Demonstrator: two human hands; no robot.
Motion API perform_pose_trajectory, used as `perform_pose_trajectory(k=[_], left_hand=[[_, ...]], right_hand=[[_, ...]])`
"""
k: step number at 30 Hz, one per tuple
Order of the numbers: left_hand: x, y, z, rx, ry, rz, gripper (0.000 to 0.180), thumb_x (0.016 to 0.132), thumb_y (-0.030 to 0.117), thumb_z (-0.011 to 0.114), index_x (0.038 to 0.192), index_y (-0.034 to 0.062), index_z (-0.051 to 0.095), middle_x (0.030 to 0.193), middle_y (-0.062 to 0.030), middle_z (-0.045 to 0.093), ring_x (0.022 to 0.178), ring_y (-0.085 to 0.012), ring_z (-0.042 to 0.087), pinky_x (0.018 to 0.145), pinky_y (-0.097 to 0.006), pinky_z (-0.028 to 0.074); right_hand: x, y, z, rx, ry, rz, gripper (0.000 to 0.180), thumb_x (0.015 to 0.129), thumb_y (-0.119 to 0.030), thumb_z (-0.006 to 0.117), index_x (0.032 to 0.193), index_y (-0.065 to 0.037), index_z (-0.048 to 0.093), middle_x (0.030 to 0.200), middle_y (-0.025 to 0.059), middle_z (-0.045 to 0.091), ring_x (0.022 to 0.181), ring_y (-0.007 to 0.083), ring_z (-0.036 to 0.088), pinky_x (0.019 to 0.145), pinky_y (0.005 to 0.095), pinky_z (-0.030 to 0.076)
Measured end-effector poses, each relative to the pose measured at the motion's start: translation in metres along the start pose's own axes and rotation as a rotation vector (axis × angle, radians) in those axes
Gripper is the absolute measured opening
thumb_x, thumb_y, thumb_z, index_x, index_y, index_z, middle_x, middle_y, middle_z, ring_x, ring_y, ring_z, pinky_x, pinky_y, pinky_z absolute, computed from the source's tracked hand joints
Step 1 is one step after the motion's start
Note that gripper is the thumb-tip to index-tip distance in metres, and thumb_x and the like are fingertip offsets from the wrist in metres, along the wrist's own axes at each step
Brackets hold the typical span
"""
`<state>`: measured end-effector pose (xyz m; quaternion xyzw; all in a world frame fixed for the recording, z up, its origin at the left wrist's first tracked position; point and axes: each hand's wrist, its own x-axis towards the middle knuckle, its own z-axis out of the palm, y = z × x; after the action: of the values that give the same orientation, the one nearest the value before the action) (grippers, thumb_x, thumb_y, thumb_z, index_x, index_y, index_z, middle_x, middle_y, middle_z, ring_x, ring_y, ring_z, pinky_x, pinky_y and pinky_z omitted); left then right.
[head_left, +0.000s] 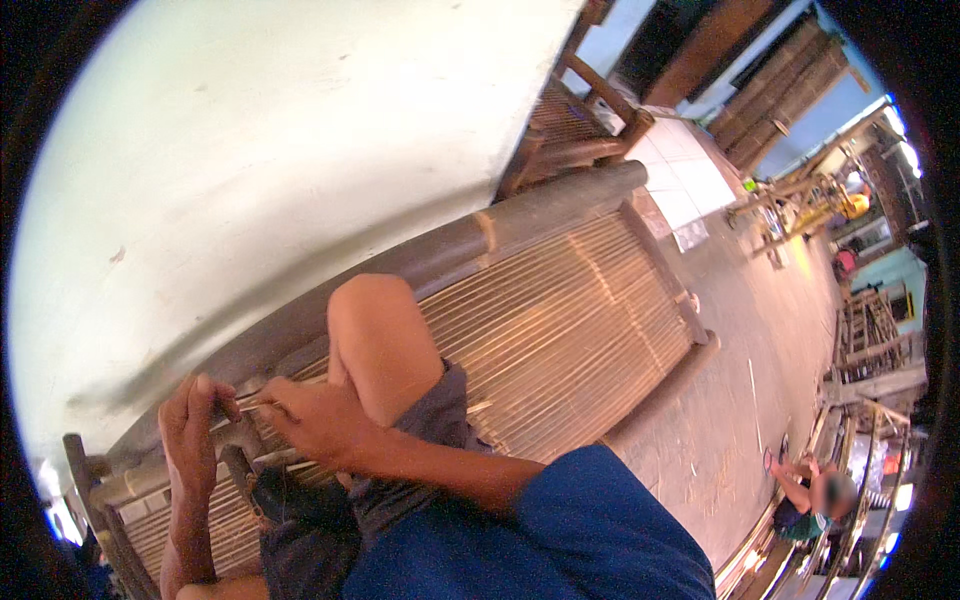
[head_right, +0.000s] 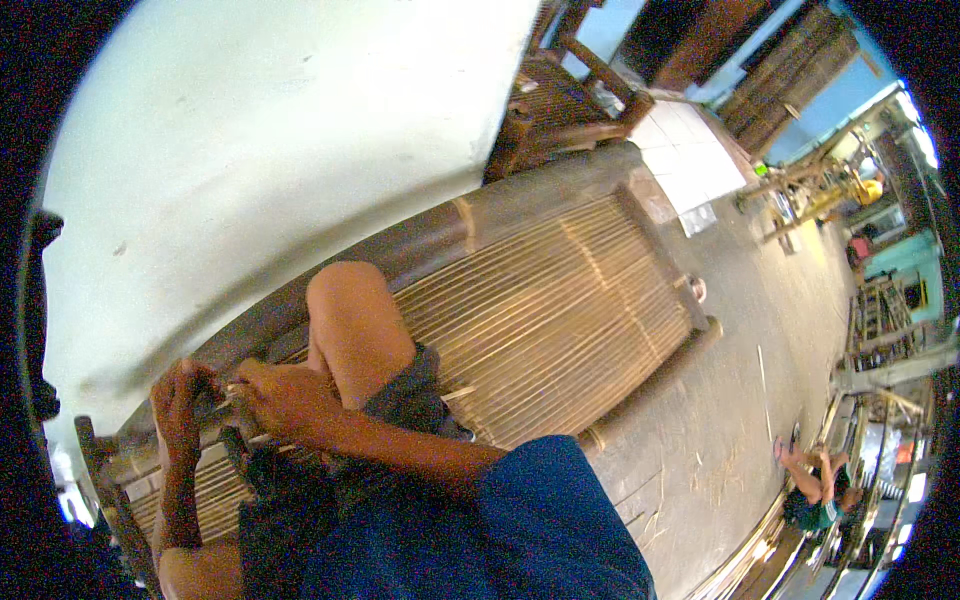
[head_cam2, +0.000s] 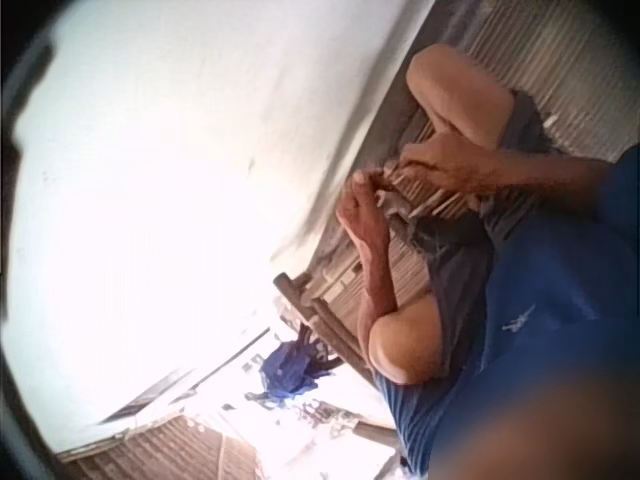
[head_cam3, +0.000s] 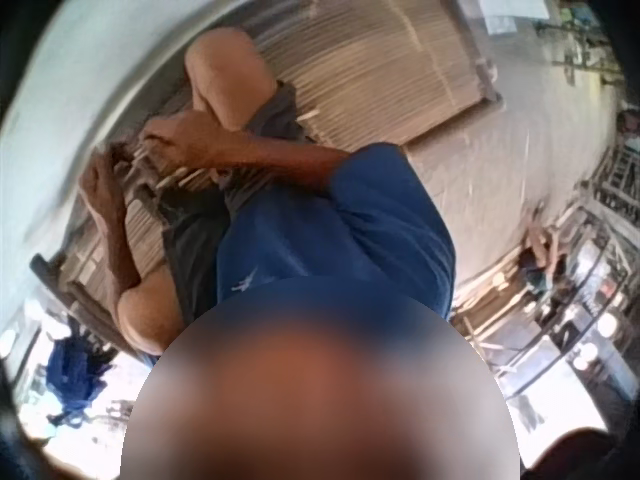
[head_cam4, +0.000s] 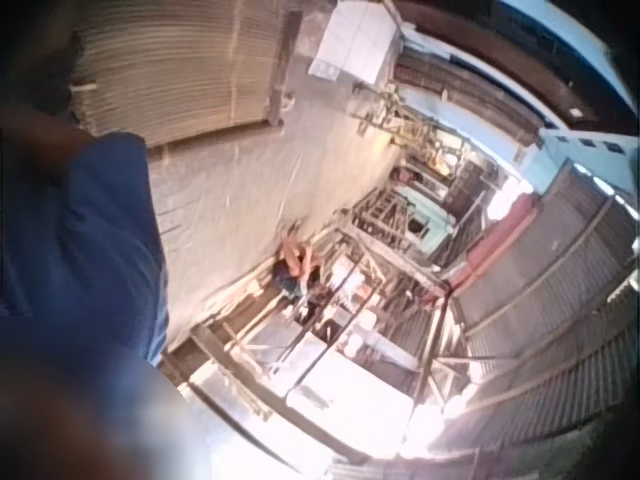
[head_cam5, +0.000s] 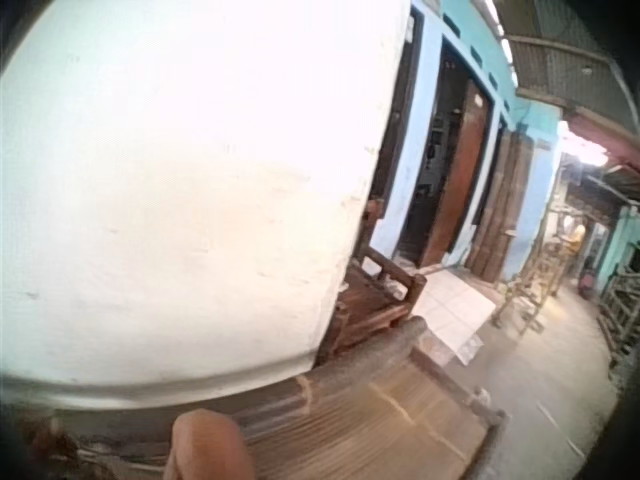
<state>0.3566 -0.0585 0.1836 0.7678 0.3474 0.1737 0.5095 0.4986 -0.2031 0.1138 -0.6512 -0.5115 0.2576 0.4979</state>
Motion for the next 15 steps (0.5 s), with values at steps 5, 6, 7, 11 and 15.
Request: perform_pose_trajectory(k=[5,6,7,11,15], left_hand=[[-0.003,-0.020,-0.003,-0.311,0.312,-0.122,0.040,0.108,0.039,0.055,0.085,0.0071,0.061,0.072,-0.0011,0.055,0.064,-0.0120,0.054,0.065,-0.027,0.048],[-0.004,-0.024,-0.005,-0.339,0.354,-0.128,0.040,0.108,0.040,0.056,0.086,0.0073,0.062,0.072,-0.0010,0.056,0.064,-0.0118,0.054,0.065,-0.027,0.048],[-0.003,-0.026,-0.008,-0.380,0.372,-0.092,0.039,0.108,0.040,0.056,0.087,0.0075,0.063,0.073,-0.0008,0.056,0.064,-0.0116,0.054,0.065,-0.028,0.049],[0.001,-0.029,-0.023,-0.592,0.436,-0.056,0.038,0.108,0.039,0.056,0.089,0.0079,0.064,0.074,-0.0003,0.056,0.065,-0.0111,0.054,0.066,-0.029,0.051],[-0.002,-0.031,-0.030,-0.639,0.506,-0.085,0.037,0.109,0.039,0.055,0.090,0.0082,0.064,0.076,0.0005,0.057,0.066,-0.0101,0.055,0.069,-0.030,0.055]], right_hand=[[-0.025,0.039,-0.044,0.104,-0.084,0.236,0.034,0.104,-0.028,0.062,0.123,0.000,0.068,0.116,0.0223,0.072,0.110,0.0345,0.069,0.097,0.0418,0.052],[-0.030,0.043,-0.058,-0.082,0.002,0.084,0.029,0.105,-0.024,0.062,0.118,0.001,0.069,0.107,0.0176,0.073,0.102,0.0282,0.069,0.090,0.0371,0.053],[-0.033,0.044,-0.071,-0.032,-0.002,0.124,0.027,0.104,-0.023,0.062,0.115,0.001,0.069,0.101,0.0142,0.072,0.096,0.0233,0.067,0.086,0.0350,0.053],[-0.044,0.030,-0.106,0.022,-0.026,0.267,0.028,0.102,-0.026,0.064,0.106,0.001,0.069,0.095,0.0153,0.072,0.087,0.0243,0.067,0.081,0.0378,0.053],[-0.047,0.015,-0.124,-0.035,-0.057,0.346,0.027,0.102,-0.025,0.065,0.104,0.001,0.069,0.091,0.0149,0.071,0.083,0.0216,0.065,0.078,0.0375,0.053]])
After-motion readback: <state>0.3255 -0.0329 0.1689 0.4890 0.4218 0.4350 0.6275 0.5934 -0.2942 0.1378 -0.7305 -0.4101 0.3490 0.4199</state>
